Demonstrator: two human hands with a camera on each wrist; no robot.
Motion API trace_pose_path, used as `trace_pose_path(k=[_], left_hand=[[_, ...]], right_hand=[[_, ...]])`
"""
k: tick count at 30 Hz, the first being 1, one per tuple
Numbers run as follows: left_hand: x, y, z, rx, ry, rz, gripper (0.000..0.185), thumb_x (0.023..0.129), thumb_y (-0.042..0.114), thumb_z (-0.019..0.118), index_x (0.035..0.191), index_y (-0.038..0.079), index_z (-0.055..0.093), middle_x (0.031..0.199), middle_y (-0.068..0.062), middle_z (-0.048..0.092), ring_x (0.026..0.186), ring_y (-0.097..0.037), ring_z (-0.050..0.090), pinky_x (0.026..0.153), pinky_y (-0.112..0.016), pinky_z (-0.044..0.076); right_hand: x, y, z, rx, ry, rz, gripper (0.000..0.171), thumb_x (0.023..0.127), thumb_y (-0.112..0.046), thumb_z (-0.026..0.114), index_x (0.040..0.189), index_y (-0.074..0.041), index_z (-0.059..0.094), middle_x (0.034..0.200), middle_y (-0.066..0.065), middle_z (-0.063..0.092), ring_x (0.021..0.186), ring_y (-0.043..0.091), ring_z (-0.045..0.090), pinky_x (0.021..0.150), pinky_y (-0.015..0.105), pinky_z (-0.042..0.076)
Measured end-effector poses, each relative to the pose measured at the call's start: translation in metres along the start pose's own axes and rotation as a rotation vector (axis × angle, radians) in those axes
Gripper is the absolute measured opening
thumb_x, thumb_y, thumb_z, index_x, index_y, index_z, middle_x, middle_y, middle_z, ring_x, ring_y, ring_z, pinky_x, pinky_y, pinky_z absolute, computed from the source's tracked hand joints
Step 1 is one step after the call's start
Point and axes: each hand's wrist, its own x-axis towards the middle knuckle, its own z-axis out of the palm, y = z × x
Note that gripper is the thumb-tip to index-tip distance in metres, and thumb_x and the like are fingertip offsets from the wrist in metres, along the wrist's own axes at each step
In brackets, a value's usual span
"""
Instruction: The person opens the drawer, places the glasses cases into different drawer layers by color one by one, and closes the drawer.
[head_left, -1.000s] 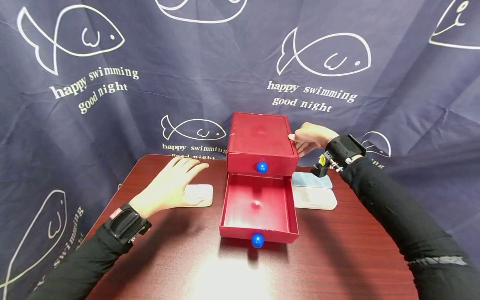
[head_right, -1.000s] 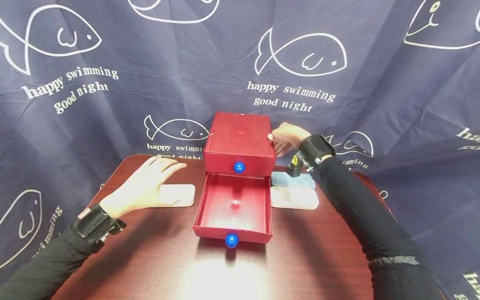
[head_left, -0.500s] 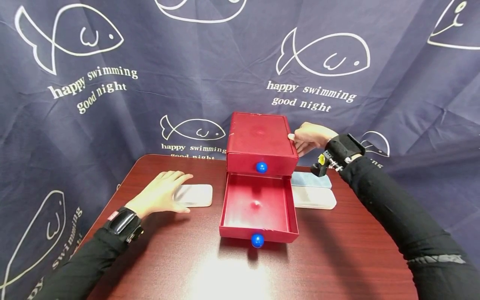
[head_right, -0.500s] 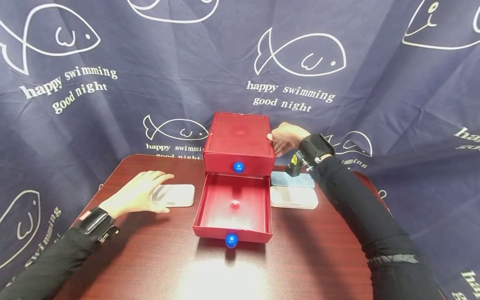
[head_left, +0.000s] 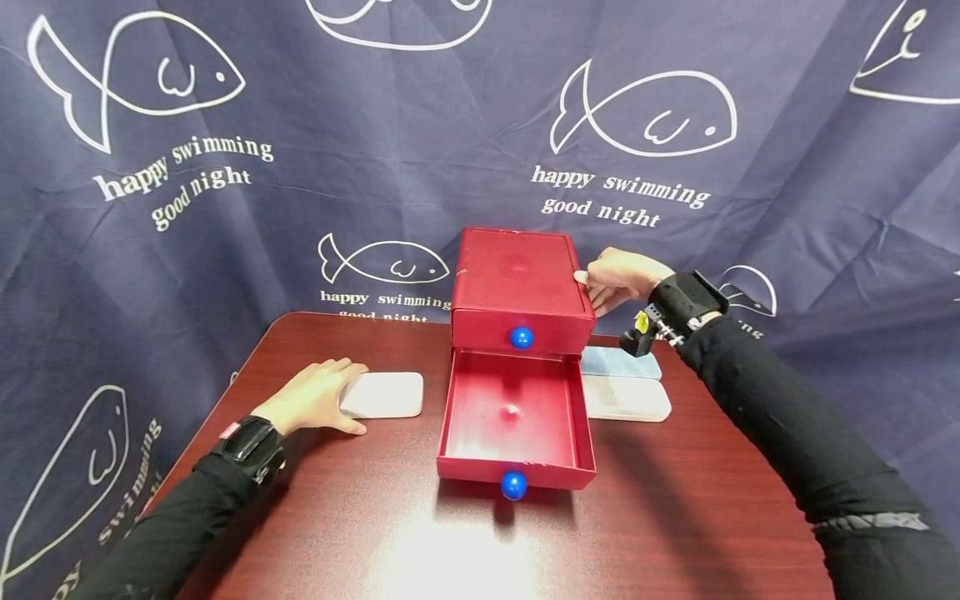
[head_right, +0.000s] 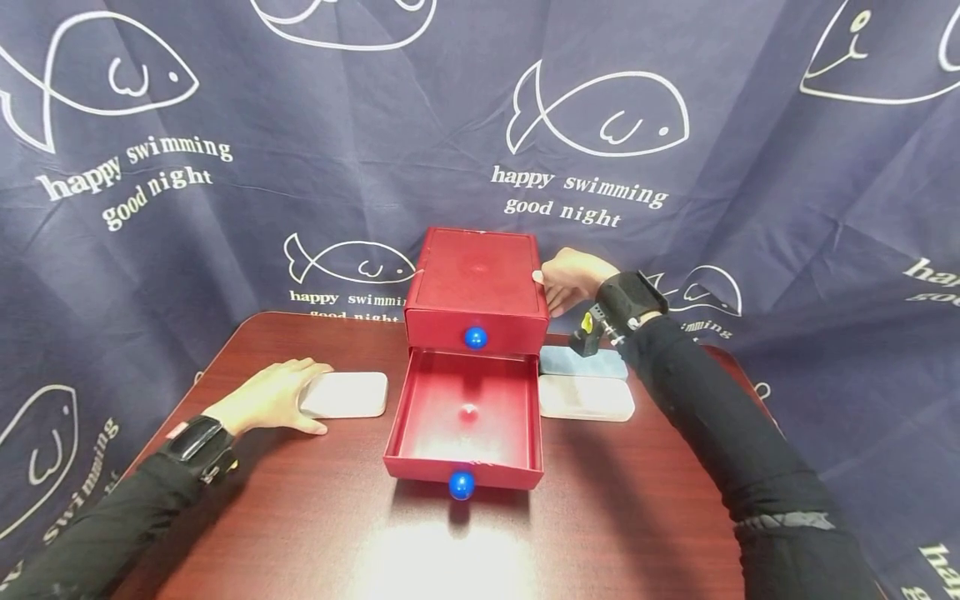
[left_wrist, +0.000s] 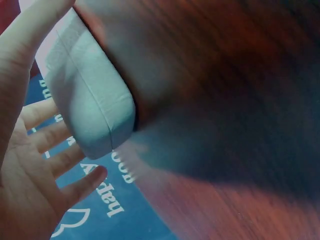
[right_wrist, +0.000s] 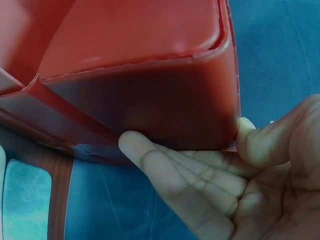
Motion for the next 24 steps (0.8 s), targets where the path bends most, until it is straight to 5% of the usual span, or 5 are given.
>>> trace_pose_path(k=[12,18,24], left_hand=[[0.010,-0.004,0.002,-0.076,-0.073,-0.029,0.078,0.059,0.050,0.095,0.114,0.004,0.065,0.100,-0.008,0.065,0.088,-0.026,0.063,0.076,-0.045,0.054],[0.012,0.001,-0.003,-0.051,-0.109,-0.039,0.071,0.066,0.047,0.091,0.113,0.002,0.064,0.105,-0.012,0.066,0.094,-0.030,0.063,0.078,-0.047,0.054],[0.014,0.004,-0.004,-0.020,-0.119,-0.050,0.070,0.064,0.045,0.092,0.112,0.003,0.062,0.099,-0.007,0.066,0.089,-0.028,0.060,0.075,-0.044,0.052]], right_hand=[[0.001,-0.001,0.001,-0.005,0.006,0.009,0.033,0.103,-0.016,0.048,0.084,0.002,0.068,0.077,0.006,0.072,0.070,0.017,0.070,0.078,0.037,0.064],[-0.001,-0.001,0.000,0.000,-0.005,0.017,0.035,0.105,-0.018,0.045,0.107,0.011,0.064,0.077,0.006,0.071,0.070,0.016,0.069,0.077,0.036,0.064],[0.000,0.000,-0.001,-0.005,-0.008,0.016,0.038,0.105,-0.020,0.045,0.111,0.013,0.063,0.077,0.005,0.071,0.069,0.015,0.068,0.076,0.035,0.064]])
